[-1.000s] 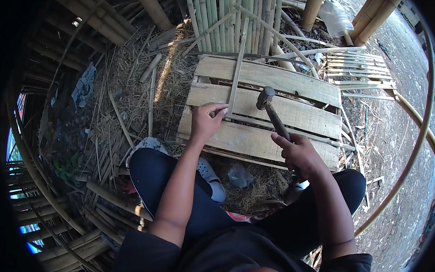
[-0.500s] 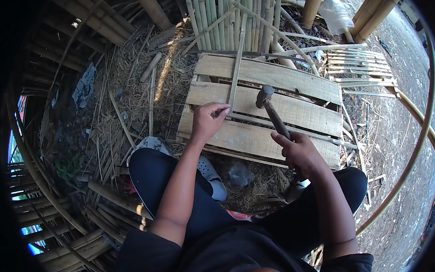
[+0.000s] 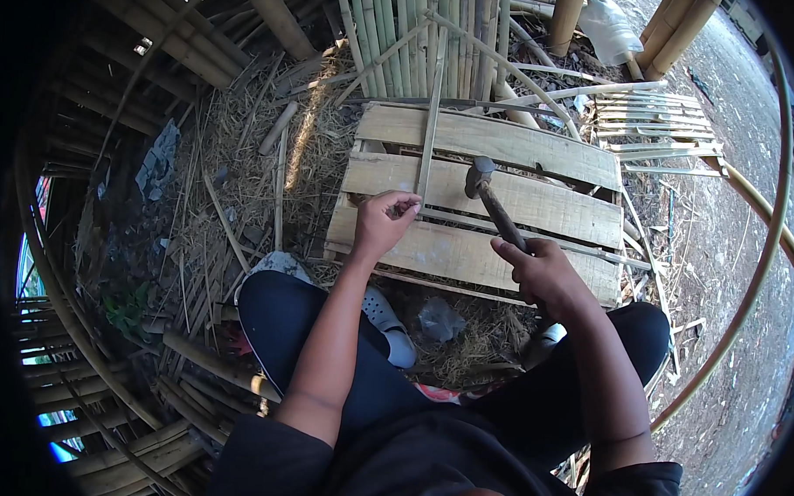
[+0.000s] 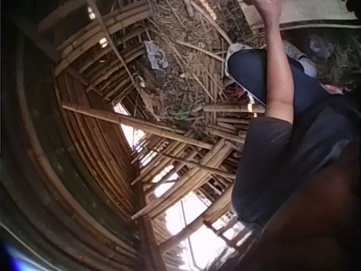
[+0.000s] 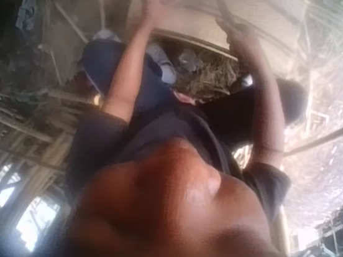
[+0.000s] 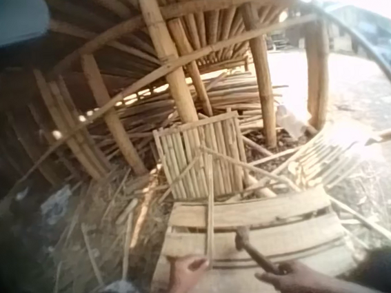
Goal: The person constructs a bamboo structure by hand, using a hammer to drive nails into strips of bamboo positioned over a wooden frame. The person retrieves nails from a plastic bag, positions the bamboo strips, and secures them with the hammer.
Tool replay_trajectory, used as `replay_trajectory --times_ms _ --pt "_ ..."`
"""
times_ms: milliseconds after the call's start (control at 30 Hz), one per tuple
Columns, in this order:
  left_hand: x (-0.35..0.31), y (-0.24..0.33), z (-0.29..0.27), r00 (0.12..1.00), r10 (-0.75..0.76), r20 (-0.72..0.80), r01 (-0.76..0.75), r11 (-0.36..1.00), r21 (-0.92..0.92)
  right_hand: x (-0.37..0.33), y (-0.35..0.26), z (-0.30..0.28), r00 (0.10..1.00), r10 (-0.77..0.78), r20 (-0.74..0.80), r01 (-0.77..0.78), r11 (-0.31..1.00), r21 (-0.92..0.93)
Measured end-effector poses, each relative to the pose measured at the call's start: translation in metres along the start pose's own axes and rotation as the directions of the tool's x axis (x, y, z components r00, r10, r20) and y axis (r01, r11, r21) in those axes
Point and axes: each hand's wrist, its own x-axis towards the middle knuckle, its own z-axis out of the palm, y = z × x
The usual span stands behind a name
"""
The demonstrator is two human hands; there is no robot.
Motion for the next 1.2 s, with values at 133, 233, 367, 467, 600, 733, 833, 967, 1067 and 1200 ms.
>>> replay_trajectory --times_ms 133,233,367,467,600,733,833,967,1067,1200 --pt "-0.005 -0.007 0.002 0.994 -0.106 -0.022 0.105 0.992 -0.068 0.0 0.003 0.001 0.997 -0.051 -0.052 0.046 0.995 -0.087" --pt "-0.008 -0.017 0.002 0.994 -0.109 -0.006 0.108 0.991 -0.073 0.005 0.006 -0.001 0.996 -0.066 -0.058 0.059 0.991 -0.121" --pt "-0.009 -0.019 0.004 0.999 0.038 -0.029 -0.04 0.996 -0.084 0.009 0.006 -0.001 0.997 -0.055 -0.045 0.049 0.991 -0.125" --pt "-0.009 -0.016 0.003 0.994 0.097 -0.041 -0.097 0.995 0.016 0.009 0.009 0.002 0.99 -0.105 -0.089 0.087 0.978 -0.192" --pt "-0.007 -0.012 0.003 0.996 0.084 -0.041 -0.083 0.996 0.023 0.03 0.009 0.001 0.977 -0.171 -0.129 0.107 0.911 -0.399" --pt "-0.009 -0.013 0.006 0.994 0.107 -0.039 -0.108 0.994 -0.026 0.063 0.015 0.005 0.908 -0.337 -0.251 0.128 0.791 -0.598" --pt "-0.011 -0.008 0.004 0.999 0.043 -0.011 -0.044 0.998 -0.034 0.068 0.008 0.007 0.884 -0.394 -0.252 0.174 0.777 -0.605" --pt "-0.012 -0.012 0.005 0.995 -0.095 0.002 0.095 0.988 -0.124 0.077 0.022 0.011 0.888 -0.394 -0.237 0.192 0.786 -0.588" --pt "-0.011 -0.009 0.009 0.998 -0.049 -0.032 0.043 0.984 -0.175 0.089 0.031 0.011 0.876 -0.419 -0.238 0.191 0.755 -0.627" --pt "-0.007 -0.013 0.004 0.984 0.177 -0.011 -0.177 0.984 0.02 0.091 0.03 0.01 0.878 -0.426 -0.218 0.205 0.746 -0.634"
